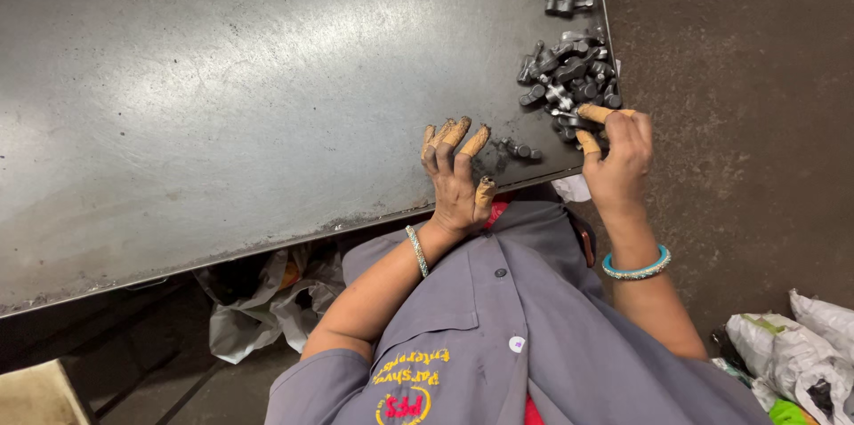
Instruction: The person spreads a pile of small dark metal forged parts across a large metal table, pushes and gathers them into groups, and picks up individual pieces with both hands to turn them over before placing them back on the table. They also handle a white plastic sack and move parts between two table sections.
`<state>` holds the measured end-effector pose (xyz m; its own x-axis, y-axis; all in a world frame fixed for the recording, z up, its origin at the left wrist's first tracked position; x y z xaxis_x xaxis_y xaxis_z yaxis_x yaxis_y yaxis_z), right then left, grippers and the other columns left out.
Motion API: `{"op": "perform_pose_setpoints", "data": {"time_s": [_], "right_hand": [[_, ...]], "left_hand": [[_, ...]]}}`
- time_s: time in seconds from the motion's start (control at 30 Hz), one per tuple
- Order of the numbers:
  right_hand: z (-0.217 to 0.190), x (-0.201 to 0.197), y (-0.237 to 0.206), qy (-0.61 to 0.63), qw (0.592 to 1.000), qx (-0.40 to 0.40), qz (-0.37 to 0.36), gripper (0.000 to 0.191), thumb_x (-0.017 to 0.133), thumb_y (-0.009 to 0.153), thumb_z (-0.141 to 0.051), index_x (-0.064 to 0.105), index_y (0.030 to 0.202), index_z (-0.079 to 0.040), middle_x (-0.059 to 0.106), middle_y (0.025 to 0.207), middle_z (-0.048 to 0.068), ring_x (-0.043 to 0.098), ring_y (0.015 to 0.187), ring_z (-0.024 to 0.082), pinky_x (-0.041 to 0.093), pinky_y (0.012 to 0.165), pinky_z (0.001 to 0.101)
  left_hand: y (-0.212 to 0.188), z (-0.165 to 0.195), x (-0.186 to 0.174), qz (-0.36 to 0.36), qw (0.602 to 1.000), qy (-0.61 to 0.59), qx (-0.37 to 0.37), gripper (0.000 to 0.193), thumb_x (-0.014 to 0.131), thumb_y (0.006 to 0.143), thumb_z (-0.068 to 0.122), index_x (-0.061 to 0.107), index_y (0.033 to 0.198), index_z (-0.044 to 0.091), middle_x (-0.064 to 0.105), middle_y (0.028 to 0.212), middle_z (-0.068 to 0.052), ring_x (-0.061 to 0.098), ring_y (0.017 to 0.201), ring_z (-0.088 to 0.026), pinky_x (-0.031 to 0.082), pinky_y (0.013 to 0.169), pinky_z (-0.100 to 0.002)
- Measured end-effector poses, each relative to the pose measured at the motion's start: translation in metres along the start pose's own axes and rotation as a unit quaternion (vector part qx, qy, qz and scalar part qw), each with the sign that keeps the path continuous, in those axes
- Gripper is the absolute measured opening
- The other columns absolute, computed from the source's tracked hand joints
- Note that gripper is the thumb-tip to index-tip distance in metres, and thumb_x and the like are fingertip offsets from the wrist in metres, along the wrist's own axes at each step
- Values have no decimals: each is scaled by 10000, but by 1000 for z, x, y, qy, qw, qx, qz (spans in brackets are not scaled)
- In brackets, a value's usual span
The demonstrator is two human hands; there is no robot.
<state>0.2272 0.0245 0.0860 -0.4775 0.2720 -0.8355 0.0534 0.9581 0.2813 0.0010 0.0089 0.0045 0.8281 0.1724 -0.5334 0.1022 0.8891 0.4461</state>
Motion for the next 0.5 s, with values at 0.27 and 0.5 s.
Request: {"op": "perform_pose_setpoints", "data": {"time_s": [0.27, 0.5], "right_hand": [[-17, 24, -20, 29, 999, -16, -12, 272, 824, 828, -31, 646, 1027, 18, 650, 1064, 152, 577, 1029, 358, 490, 895, 460], [-38, 27, -32, 101, 993, -60, 2, 202, 753, 839, 39, 702, 1026, -19, 722, 1158, 124, 626, 1073, 350, 517, 948, 431]], "left_hand": [[-8, -9, 8, 10, 1000, 6, 4, 635, 490, 930, 477, 548, 1381, 33, 397, 1481, -229, 350, 1366, -428, 174, 1277, -650], [-2, -1, -3, -8, 1000, 3, -2, 621, 475, 960, 459, 551, 1402, 30, 407, 1514, -230, 356, 1401, -426, 167, 1284, -654]]}}
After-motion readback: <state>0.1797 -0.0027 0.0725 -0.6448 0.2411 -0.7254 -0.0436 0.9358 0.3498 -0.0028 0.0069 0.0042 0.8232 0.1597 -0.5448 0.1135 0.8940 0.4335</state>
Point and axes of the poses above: each hand's wrist, its own y-axis towards the middle knuckle, its own x-axis out of the palm, z = x × y, the point moved 1 cm from there along y, towards the middle knuckle
